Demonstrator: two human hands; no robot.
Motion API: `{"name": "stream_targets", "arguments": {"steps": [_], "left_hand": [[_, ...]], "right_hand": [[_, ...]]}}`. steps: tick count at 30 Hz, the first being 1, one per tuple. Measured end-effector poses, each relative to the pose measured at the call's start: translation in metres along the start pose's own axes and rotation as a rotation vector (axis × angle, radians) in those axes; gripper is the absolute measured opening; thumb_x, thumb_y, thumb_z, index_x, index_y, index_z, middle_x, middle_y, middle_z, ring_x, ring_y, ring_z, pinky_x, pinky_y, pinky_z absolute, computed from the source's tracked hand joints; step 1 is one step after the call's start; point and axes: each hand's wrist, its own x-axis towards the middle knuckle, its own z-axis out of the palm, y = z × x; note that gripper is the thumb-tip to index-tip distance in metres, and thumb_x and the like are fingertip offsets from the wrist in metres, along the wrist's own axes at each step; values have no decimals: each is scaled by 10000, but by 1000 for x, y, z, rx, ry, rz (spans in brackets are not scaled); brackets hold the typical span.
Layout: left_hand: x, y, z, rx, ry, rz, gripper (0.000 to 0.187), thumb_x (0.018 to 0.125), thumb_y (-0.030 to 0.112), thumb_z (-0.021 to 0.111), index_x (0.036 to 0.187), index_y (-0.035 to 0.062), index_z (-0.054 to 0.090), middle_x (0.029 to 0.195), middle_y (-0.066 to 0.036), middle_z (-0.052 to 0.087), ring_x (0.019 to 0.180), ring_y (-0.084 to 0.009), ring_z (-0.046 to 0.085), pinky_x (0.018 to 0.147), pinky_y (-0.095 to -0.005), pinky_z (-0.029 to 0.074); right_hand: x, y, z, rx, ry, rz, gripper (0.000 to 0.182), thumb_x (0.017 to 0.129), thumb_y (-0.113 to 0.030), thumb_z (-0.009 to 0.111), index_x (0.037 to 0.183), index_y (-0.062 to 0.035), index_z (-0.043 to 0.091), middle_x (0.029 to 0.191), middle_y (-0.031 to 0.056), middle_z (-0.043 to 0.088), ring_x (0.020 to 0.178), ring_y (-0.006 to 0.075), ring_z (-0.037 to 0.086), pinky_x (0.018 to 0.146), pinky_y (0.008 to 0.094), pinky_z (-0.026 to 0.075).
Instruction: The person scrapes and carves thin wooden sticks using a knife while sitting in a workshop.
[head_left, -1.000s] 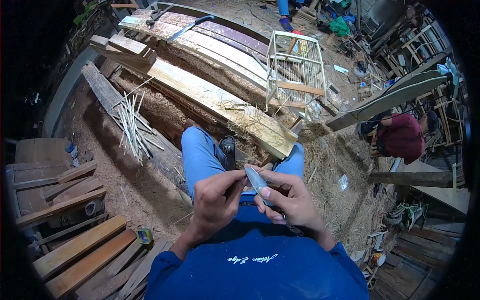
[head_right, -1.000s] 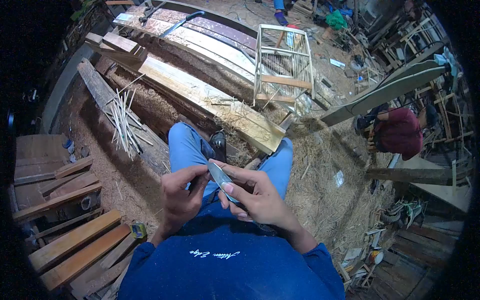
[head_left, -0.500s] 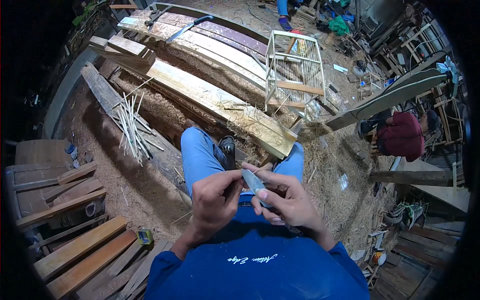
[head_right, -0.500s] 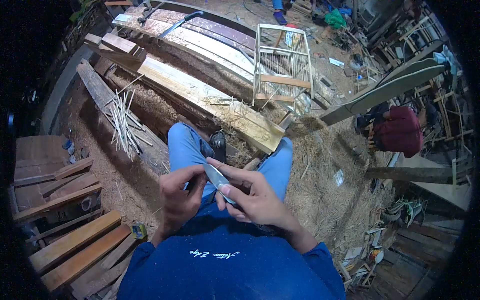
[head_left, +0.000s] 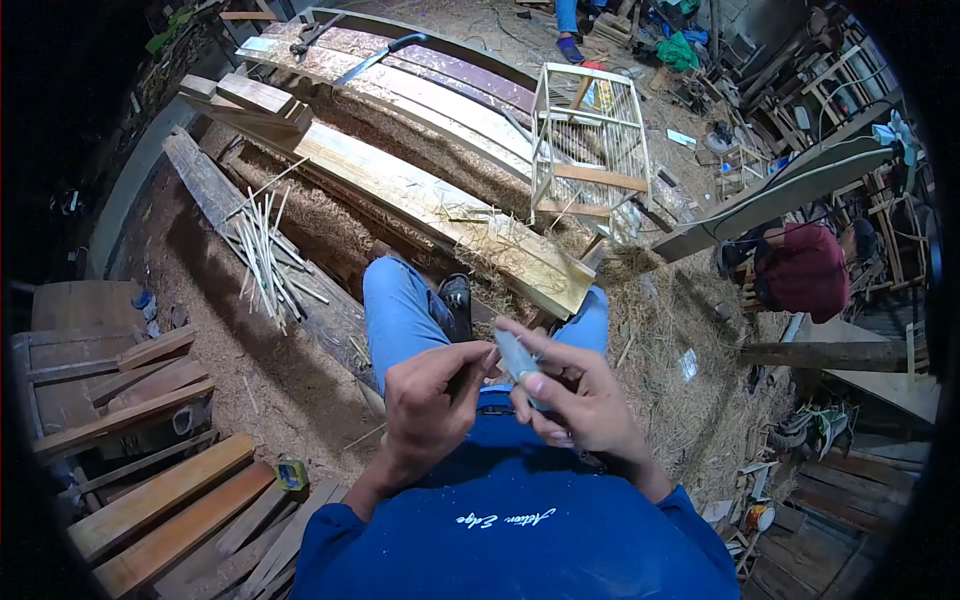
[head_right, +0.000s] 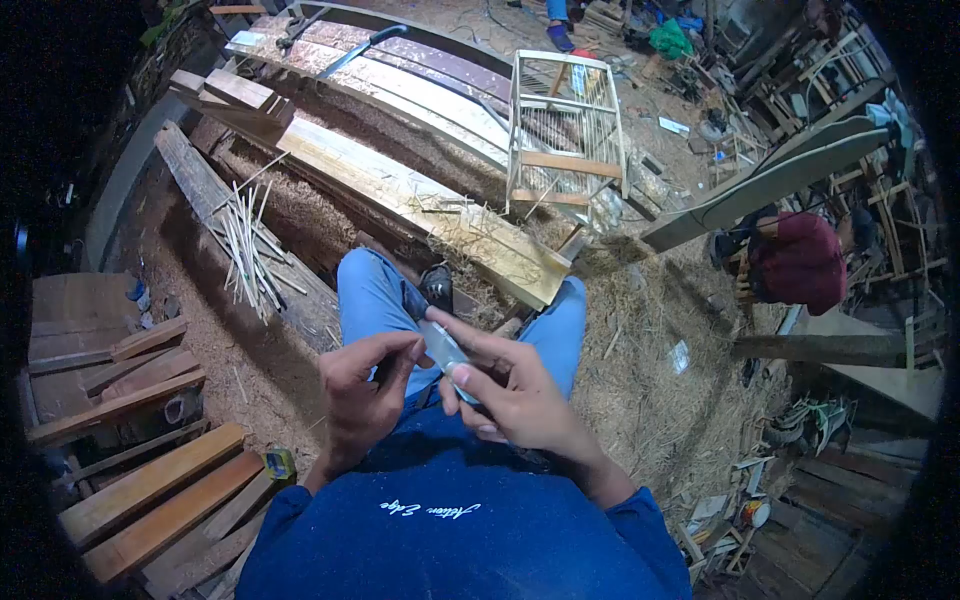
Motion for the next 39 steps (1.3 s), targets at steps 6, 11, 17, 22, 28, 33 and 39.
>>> {"name": "stream_targets", "arguments": {"steps": [6, 11, 17, 22, 28, 33, 39], "left_hand": [[0, 1, -1, 0, -3, 15, 102, 873, -39, 714, 973, -24, 728, 825, -150, 740, 740, -232, 749, 653, -308, 575], [2, 6, -4, -69, -16, -78, 104, 881, -38, 707, 984, -38, 721, 814, -153, 740, 738, -214, 750, 632, -298, 569], [3, 3, -3, -41, -41, -6, 137, 890, -55, 679, 1023, -41, 709, 806, -157, 732, 715, -211, 744, 619, -293, 563], [3, 4, -4, -44, -67, -22, 141, 893, -63, 667, 1026, -41, 707, 793, -151, 725, 692, -198, 731, 613, -290, 560], [2, 3, -4, -43, -45, -59, 121, 891, -53, 683, 1007, -38, 711, 789, -149, 722, 681, -188, 724, 606, -291, 557], [3, 2, 1, -13, 8, 30, 58, 920, -31, 675, 962, -43, 714, 723, -113, 718, 663, -139, 711, 600, -265, 533], [2, 4, -1, 24, -11, 9, 58, 920, -23, 682, 962, -41, 719, 724, -107, 719, 661, -136, 708, 602, -262, 535]], "right_hand": [[-1, -1, 1, -18, 78, -36, 527, 1061, -76, 484, 1571, -78, 354, 817, 69, 601, 493, 44, 429, 432, 197, 349], [-3, -3, -1, -5, 52, -50, 535, 1065, -89, 484, 1580, -90, 340, 822, 65, 596, 506, 39, 431, 439, 191, 344], [1, 0, -1, -1, -93, 0, 539, 1068, -97, 482, 1585, -96, 331, 831, 64, 597, 513, 37, 426, 436, 191, 349], [0, 2, -2, -14, 20, -14, 520, 1066, -89, 480, 1571, -83, 355, 823, 62, 598, 514, 44, 432, 438, 194, 347], [-2, -2, -2, 5, 47, -27, 523, 1066, -90, 482, 1573, -87, 353, 821, 62, 594, 510, 41, 429, 437, 195, 346], [3, 0, -2, 30, -92, 34, 526, 1068, -92, 480, 1577, -90, 345, 828, 56, 589, 507, 42, 426, 436, 196, 347], [-1, 4, 1, -33, 137, -56, 512, 1064, -84, 487, 1563, -75, 371, 822, 53, 596, 515, 49, 432, 442, 203, 355]]}}
